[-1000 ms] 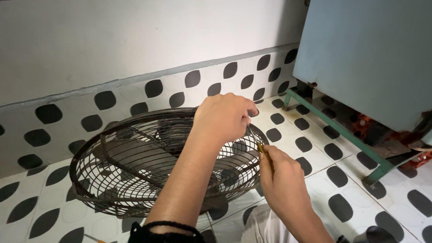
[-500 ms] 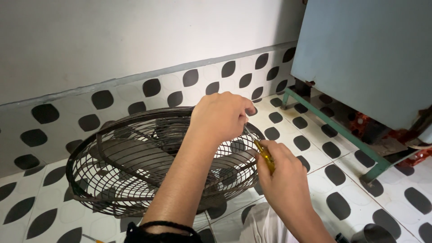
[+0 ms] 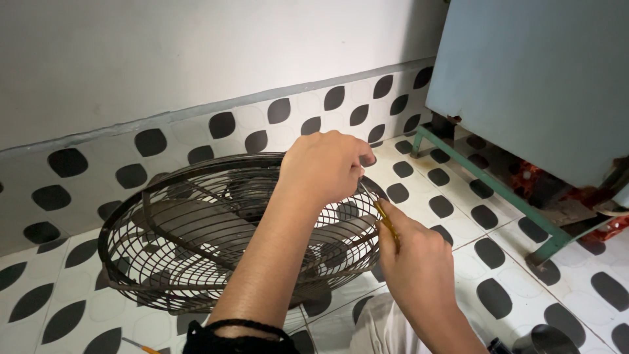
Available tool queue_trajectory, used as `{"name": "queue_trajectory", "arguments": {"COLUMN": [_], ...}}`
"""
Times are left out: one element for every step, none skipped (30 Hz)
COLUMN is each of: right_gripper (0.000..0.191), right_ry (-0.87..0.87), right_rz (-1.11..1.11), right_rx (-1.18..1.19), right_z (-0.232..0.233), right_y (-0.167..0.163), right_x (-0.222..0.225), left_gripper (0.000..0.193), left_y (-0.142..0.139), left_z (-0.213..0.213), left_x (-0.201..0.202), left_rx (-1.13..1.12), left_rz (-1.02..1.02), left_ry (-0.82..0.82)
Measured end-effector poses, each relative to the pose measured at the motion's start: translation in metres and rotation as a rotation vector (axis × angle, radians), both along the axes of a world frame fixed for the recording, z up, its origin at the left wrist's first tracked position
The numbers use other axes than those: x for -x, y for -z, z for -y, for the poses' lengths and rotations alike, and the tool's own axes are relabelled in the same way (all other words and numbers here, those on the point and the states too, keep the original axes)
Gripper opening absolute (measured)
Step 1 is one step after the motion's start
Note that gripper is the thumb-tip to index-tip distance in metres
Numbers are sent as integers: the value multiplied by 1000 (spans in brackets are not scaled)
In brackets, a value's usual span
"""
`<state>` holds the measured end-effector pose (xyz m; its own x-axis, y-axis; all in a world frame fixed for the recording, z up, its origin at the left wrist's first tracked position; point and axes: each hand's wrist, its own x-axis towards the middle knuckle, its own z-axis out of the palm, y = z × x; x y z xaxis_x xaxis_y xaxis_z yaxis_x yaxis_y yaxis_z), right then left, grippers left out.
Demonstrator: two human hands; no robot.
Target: The person sits on the floor with an electric table fan and uses a screwdriver to unscrew the fasteners holding the round front grill guard to the fan housing, working around the guard rim one screw at a time.
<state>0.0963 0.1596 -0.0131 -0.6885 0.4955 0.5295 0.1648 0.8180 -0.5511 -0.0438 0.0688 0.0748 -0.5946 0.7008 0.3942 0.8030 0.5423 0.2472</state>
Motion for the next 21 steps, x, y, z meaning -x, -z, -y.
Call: {"name": "queue_trajectory", "arguments": {"right_gripper": [31,31,32,32,32,32,32,32,32,32,32,32,32,32,32,32,33,34,35,34,34], "right_ry": [0,5,9,14,6,-2,-8,-5,-1,1,10,18,26,30,34,38,40,42,44,38,31], "right_rz": [0,3,3,4,-4,-12,-18,-11,-5,-1,12,27,41,43,46,51,51,52,52,34,17], "right_rx": [5,5,4,4,-9,-23,-36,-19,-4,12,-8,-25,-44,-69,-94,-119,-122,-126,-129,-142,-155], "right_z": [0,-1,-1,-1,-2,-2,-3,-3,-4,-4,-4,-4,-4,-4,-3,-3,-3,-3,-3,-3,-3], "right_y": [0,0,1,1,0,1,0,0,0,0,1,0,1,1,2,2,3,3,4,4,5], "right_x": [0,-1,-1,-1,-1,-2,-2,-1,-1,-1,-1,0,0,0,1,1,1,1,1,0,0], "left_gripper": [25,24,24,24,24,24,24,24,24,24,24,23,23,23,23,24,24,24,24,24,24], "left_y": [1,2,2,3,4,4,5,6,6,5,6,6,6,5,4,4,3,3,2,1,1], "left_z": [0,0,0,0,0,0,0,0,-1,-1,0,0,0,1,1,1,1,1,1,0,1], "left_x": [0,1,2,2,3,3,4,4,4,5,4,4,4,4,4,3,3,2,2,2,1], "left_rx": [-4,-8,-12,-13,-15,-17,-8,1,9,-6,-20,-32,-30,-29,-28,-18,-8,2,7,11,17], "left_rz": [0,-1,-3,-14,-25,-37,-38,-40,-44,-65,-83,-101,-92,-84,-74,-69,-64,-60,-53,-46,-38], "left_ry": [7,15,23,27,32,37,30,24,18,24,30,34,35,36,37,30,22,14,10,6,1]}}
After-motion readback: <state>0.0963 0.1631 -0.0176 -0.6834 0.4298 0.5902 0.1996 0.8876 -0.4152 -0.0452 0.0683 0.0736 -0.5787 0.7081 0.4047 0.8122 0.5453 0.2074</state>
